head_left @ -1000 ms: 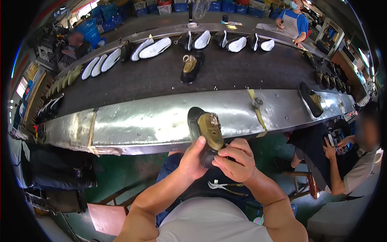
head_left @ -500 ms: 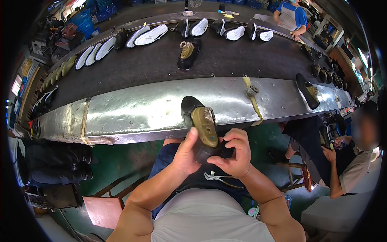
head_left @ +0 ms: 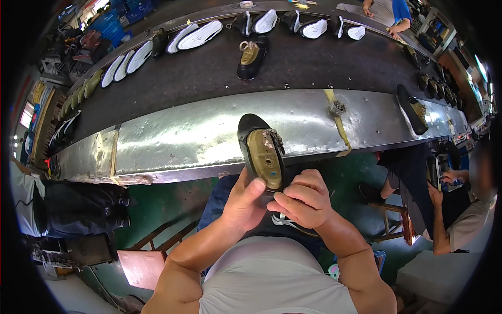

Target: Assembling and shaping shoe components at an industrial workbench.

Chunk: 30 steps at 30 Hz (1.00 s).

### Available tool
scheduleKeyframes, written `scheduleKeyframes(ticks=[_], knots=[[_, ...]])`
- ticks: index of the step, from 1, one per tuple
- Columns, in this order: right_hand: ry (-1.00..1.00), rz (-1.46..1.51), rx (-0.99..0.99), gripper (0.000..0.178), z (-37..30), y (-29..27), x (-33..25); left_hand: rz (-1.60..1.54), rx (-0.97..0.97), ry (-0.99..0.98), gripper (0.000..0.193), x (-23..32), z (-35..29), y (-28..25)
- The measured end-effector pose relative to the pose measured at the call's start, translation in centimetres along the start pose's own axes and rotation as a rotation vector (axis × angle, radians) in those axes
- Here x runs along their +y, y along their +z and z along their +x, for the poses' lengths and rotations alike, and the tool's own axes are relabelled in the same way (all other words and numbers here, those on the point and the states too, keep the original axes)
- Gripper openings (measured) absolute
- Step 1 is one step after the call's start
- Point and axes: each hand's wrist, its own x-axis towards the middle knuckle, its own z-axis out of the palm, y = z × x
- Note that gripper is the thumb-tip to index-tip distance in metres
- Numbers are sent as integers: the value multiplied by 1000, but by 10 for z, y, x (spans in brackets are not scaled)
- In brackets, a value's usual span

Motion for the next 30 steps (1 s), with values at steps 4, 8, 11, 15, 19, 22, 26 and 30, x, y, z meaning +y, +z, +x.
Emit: scheduleKeyframes(ticks=[4, 8, 11, 15, 19, 22, 26, 30], knots=[[-26, 42, 0, 41, -4, 7, -2, 8, 4, -19, 82, 5, -6, -4], [106, 139, -23, 40, 1, 10, -3, -71, -26, -38, 80, 3, -12, -8], [181, 283, -245, 49, 22, 12, 13, -124, 107, -68, 67, -3, -11, 3], [243, 351, -310, 48, 25, 19, 12, -105, 124, 4, 67, -5, -12, 9], [287, 337, -176, 38, 30, 25, 8, -131, 172, -2, 66, 3, -8, 17], [304, 337, -125, 33, 35, 30, 9, -130, 164, -5, 65, 10, -6, 18], [329, 330, -177, 34, 35, 26, 5, -90, 169, -16, 59, 5, -6, 8], [397, 505, -231, 52, 23, 7, 7, 26, 175, -61, 57, 9, -5, -2]])
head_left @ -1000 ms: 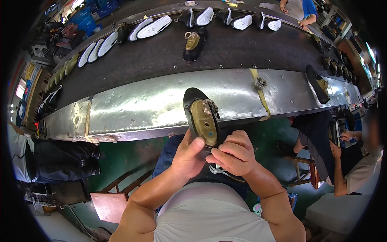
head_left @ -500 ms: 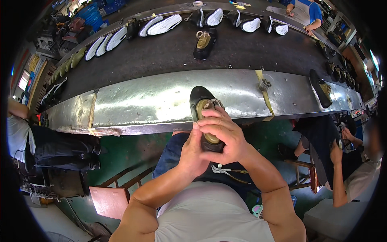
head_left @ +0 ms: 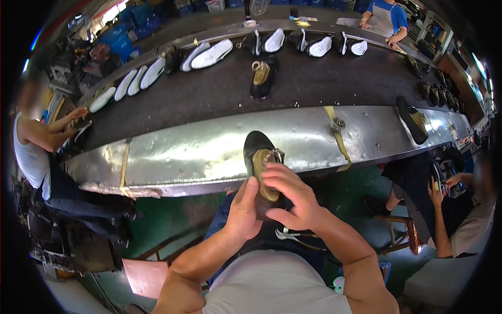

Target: Assembling and shaping shoe components at an industrial workbench.

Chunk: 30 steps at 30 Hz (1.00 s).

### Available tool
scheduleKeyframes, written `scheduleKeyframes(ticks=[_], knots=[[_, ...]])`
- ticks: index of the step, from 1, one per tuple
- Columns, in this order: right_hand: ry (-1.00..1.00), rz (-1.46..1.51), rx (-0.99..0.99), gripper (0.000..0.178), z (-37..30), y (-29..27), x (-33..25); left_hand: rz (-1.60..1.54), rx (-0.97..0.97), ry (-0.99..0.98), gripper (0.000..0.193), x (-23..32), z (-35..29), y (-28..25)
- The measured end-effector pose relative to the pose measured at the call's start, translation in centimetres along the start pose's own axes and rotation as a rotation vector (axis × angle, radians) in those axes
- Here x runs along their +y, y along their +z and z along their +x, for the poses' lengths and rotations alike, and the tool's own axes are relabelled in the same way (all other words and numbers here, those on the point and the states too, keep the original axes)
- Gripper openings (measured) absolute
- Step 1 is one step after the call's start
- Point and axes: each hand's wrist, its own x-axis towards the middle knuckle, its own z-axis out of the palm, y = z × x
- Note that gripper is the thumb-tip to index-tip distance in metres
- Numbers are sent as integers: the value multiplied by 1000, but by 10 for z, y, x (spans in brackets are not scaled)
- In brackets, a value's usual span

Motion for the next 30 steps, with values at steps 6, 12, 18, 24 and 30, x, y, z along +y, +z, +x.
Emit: scheduleKeyframes(ticks=[6, 12, 18, 24, 30], knots=[[194, -309, 235, 44, -50, -85, 40, 5, -39, -112, 60, 27, 97, 28], [245, -459, 266, 37, -62, -111, 71, 1074, 266, 832, 69, 50, 315, 2], [218, -719, 389, 30, -25, -196, 132, 1407, 336, 930, 53, 66, 366, -27], [405, -884, 516, 29, -11, -275, 279, 1401, 512, 676, 52, 130, 481, -33], [652, -850, 428, 25, -6, -268, 279, 1728, 463, 310, 85, 171, 616, -20]])
